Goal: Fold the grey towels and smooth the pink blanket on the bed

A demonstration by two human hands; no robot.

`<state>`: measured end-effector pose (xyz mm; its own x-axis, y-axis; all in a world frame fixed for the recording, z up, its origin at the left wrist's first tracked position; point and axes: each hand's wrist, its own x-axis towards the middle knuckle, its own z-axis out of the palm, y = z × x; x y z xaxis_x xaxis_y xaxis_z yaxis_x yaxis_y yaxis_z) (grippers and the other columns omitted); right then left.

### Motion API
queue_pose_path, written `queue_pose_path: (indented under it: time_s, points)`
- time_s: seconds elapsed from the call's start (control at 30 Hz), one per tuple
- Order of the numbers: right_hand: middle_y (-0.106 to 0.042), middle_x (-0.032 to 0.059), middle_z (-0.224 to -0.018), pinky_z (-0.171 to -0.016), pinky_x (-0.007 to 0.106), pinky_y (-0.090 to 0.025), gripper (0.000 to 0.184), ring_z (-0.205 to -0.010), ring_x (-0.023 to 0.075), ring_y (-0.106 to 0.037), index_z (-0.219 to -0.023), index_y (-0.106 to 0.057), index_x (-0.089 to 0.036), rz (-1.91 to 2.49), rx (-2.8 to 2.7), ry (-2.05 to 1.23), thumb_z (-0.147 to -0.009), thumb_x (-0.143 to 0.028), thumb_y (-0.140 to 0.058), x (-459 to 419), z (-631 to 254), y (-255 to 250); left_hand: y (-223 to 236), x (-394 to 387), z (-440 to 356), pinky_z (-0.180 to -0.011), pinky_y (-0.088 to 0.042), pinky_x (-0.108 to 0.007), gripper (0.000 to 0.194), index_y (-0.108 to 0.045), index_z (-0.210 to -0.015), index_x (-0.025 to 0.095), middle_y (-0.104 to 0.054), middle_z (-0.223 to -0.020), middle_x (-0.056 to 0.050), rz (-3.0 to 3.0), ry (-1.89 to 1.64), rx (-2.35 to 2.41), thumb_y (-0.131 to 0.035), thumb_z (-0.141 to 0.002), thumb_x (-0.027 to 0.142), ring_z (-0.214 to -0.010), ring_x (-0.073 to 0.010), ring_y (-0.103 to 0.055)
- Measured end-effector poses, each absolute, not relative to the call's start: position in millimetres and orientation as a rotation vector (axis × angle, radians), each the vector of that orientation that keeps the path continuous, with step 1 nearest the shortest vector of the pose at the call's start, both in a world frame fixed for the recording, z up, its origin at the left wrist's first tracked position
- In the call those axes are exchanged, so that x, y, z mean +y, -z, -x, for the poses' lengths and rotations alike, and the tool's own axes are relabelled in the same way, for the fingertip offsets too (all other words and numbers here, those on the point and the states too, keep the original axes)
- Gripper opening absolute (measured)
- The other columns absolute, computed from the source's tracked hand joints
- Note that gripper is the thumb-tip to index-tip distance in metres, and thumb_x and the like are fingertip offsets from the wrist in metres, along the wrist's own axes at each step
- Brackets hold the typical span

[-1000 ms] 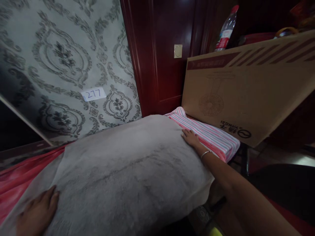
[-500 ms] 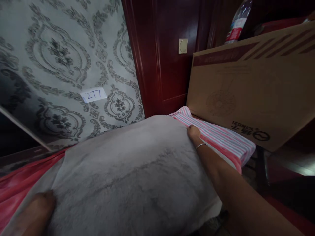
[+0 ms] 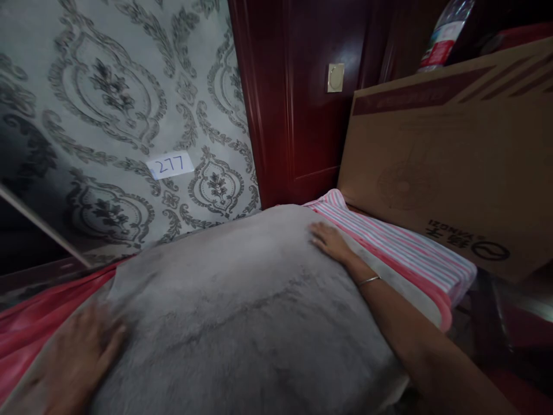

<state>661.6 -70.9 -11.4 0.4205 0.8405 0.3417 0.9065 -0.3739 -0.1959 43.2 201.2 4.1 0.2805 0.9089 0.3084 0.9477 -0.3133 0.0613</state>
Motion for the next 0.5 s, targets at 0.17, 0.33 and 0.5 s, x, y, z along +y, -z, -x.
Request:
queue_pose_path:
  time_s: [0.17,0.33,0.5]
  points:
    - [-0.027,0.0025,-0.169,-0.123,0.058,-0.023,0.062,-0.156,0.029,-0.023,-0.161,-0.035,-0.032,2.57,-1.427,0.01,-0.104,-0.053,-0.023,-59.7,-666.3,20.5,-2.3,203.3,-66.1,-0.128,-0.018,-0.054,0.067,-0.04,-0.157,0.039,-0.04,-0.164,0.006,2.591,0.247,-1.857,-0.026,-0.092,0.051,-0.157,-0.0222,-0.025]
    - [-0.024,0.0016,-0.171,-0.123,0.059,-0.024,0.065,-0.156,0.0309,-0.022,-0.162,-0.034,-0.03,2.773,-1.1,0.008,-0.104,-0.055,-0.018,-66.5,-681.5,20.7,-9.9,209.7,-57.8,-0.119,-0.028,-0.072,0.069,-0.046,-0.155,0.018,-0.037,-0.165,-0.016,2.468,0.251,-1.995,-0.036,-0.095,0.051,-0.153,-0.0393,-0.031]
    - [-0.033,0.0035,-0.167,-0.12,0.06,-0.029,0.064,-0.153,0.0323,-0.03,-0.158,-0.042,-0.03,2.736,-1.096,0.032,-0.102,-0.053,-0.022,-71.5,-681.2,23.0,-22.1,192.3,-65.2,-0.118,-0.032,-0.069,0.066,-0.046,-0.154,0.015,-0.038,-0.164,-0.017,2.301,0.201,-2.122,-0.034,-0.099,0.048,-0.152,-0.0388,-0.033]
